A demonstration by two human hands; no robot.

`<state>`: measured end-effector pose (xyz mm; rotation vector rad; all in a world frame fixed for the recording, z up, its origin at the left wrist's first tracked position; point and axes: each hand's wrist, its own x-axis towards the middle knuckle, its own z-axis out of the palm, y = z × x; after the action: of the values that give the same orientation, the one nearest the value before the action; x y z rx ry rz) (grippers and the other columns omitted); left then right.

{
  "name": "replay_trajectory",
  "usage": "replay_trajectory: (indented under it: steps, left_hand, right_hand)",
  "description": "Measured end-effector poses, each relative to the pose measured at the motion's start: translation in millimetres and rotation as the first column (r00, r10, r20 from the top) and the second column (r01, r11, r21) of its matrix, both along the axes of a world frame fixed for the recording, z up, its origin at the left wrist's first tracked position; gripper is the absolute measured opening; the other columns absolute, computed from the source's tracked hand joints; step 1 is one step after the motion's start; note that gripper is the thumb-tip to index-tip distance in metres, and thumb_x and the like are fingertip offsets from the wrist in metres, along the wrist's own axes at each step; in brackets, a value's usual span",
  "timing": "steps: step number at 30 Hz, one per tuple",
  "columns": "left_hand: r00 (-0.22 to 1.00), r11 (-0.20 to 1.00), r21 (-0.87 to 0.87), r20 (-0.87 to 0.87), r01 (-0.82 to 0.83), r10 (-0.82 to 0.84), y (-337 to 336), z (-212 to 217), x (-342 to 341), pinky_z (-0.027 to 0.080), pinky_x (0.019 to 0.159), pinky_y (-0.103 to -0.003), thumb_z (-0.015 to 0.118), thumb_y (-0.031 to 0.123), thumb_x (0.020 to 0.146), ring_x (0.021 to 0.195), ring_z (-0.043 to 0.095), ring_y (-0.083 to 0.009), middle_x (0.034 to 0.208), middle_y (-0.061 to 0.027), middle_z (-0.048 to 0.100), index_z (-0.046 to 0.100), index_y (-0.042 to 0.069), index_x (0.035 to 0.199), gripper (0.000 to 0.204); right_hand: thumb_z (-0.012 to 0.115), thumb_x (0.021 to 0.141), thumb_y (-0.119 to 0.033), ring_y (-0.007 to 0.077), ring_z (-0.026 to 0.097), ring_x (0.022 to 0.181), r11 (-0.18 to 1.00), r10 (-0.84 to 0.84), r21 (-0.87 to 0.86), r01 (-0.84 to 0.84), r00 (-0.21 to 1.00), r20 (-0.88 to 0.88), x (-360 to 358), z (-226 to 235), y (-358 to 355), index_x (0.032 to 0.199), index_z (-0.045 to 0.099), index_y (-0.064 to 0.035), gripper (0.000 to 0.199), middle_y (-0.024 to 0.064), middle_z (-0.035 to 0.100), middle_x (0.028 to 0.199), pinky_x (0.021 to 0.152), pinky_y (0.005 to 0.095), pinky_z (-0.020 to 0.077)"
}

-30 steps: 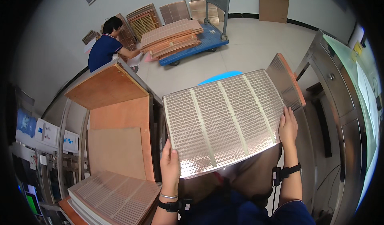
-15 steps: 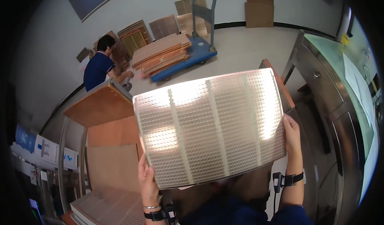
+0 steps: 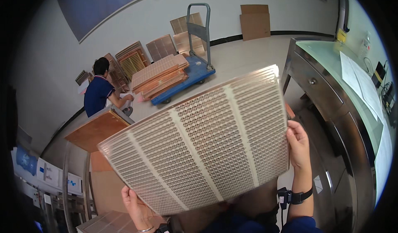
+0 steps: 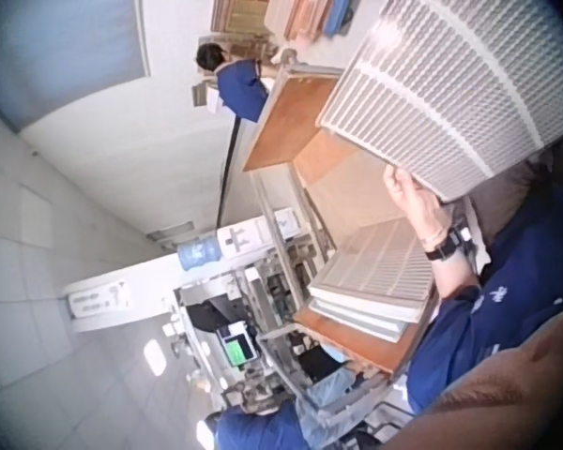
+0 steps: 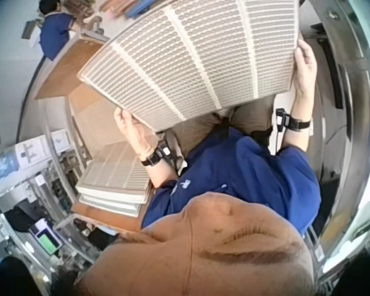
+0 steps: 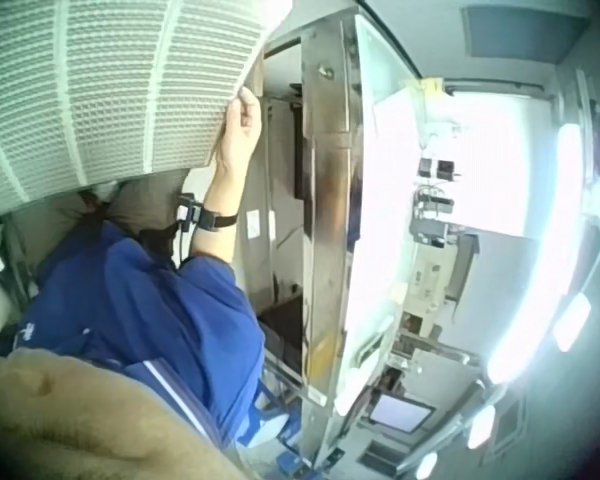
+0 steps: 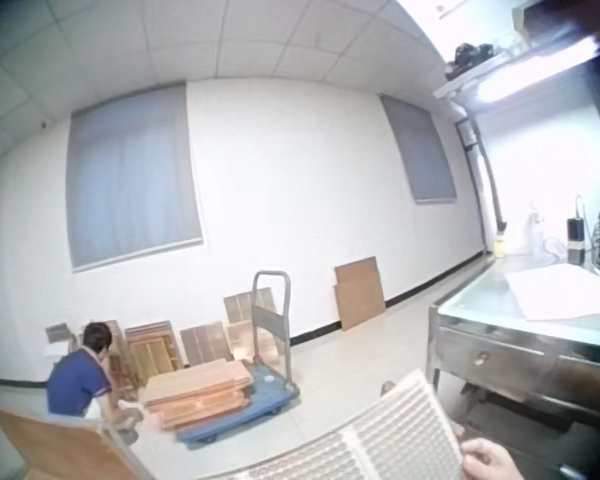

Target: Organizing and sorting patterned metal mesh plates into boxes or stacks.

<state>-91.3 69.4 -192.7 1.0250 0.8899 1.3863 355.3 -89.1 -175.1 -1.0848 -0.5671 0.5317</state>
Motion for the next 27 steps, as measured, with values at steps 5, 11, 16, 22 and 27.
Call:
replay_trajectory:
  steps: [5,11,16,22,27]
  left_hand:
    - [0.999,0.916,0.402,0.044,-0.005,-0.014,11.4,4.7,10.9,0.038,0.103,-0.043,0.052,0.005,0.092,0.112,0.051,-0.0255,0.118,-0.0166,0.054,0.048,0.003,0.099,0.009]
    - [0.987,0.988,-0.019,-0.053,-0.153,0.152,-9.3,37.2,42.2,0.057,0.075,-0.033,0.048,0.022,0.093,0.103,0.06,-0.0216,0.118,-0.0143,0.055,0.05,0.003,0.105,0.023]
    - [0.985,0.975,-0.22,0.152,-0.043,0.078,2.1,45.8,32.9,0.058,0.073,-0.032,0.045,0.035,0.091,0.095,0.063,-0.0185,0.108,-0.0141,0.06,0.054,0.004,0.114,0.039]
    - [0.921,0.928,-0.359,0.386,0.097,0.053,-22.2,-14.9,30.1,0.049,0.09,-0.04,0.045,0.042,0.093,0.11,0.055,-0.0238,0.118,-0.0163,0.055,0.048,0.003,0.124,0.051]
    - [0.744,0.884,-0.141,0.607,0.446,-0.279,-33.8,-4.5,81.5,0.035,0.105,-0.043,0.043,0.036,0.096,0.122,0.046,-0.0275,0.135,-0.0119,0.047,0.038,0.003,0.134,0.051]
  right_hand:
    - [0.057,0.09,-0.01,0.0154,0.053,0.107,0.901,0.15,0.398,-0.172,0.985,0.084,26.3,-19.2,3.9,0.104,0.055,-0.0072,0.015,0.0085,0.053,0.123,0.095,0.0314,0.0415]
    - [0.052,0.093,-0.029,0.0225,0.061,0.102,0.842,0.517,0.493,-0.22,0.595,-0.616,-27.9,-2.7,21.1,0.113,0.057,-0.0022,0.034,0.0137,0.056,0.124,0.084,0.0332,0.0529]
    - [0.042,0.096,-0.035,0.0223,0.066,0.087,0.988,0.14,0.134,-0.073,0.776,-0.615,-78.7,61.7,14.6,0.117,0.055,-0.0004,0.042,0.0145,0.064,0.103,0.072,0.0323,0.0562]
    - [0.047,0.092,-0.022,0.0261,0.066,0.089,0.965,0.254,0.113,-0.238,0.732,-0.632,-64.7,-2.3,12.0,0.116,0.053,0.0041,0.036,0.0199,0.062,0.109,0.077,0.0373,0.0561]
    - [0.046,0.095,-0.02,0.0282,0.062,0.098,0.926,0.376,0.253,-0.28,0.658,-0.652,-61.3,-70.6,26.5,0.121,0.047,0.0038,0.035,0.0176,0.059,0.115,0.084,0.0383,0.0532]
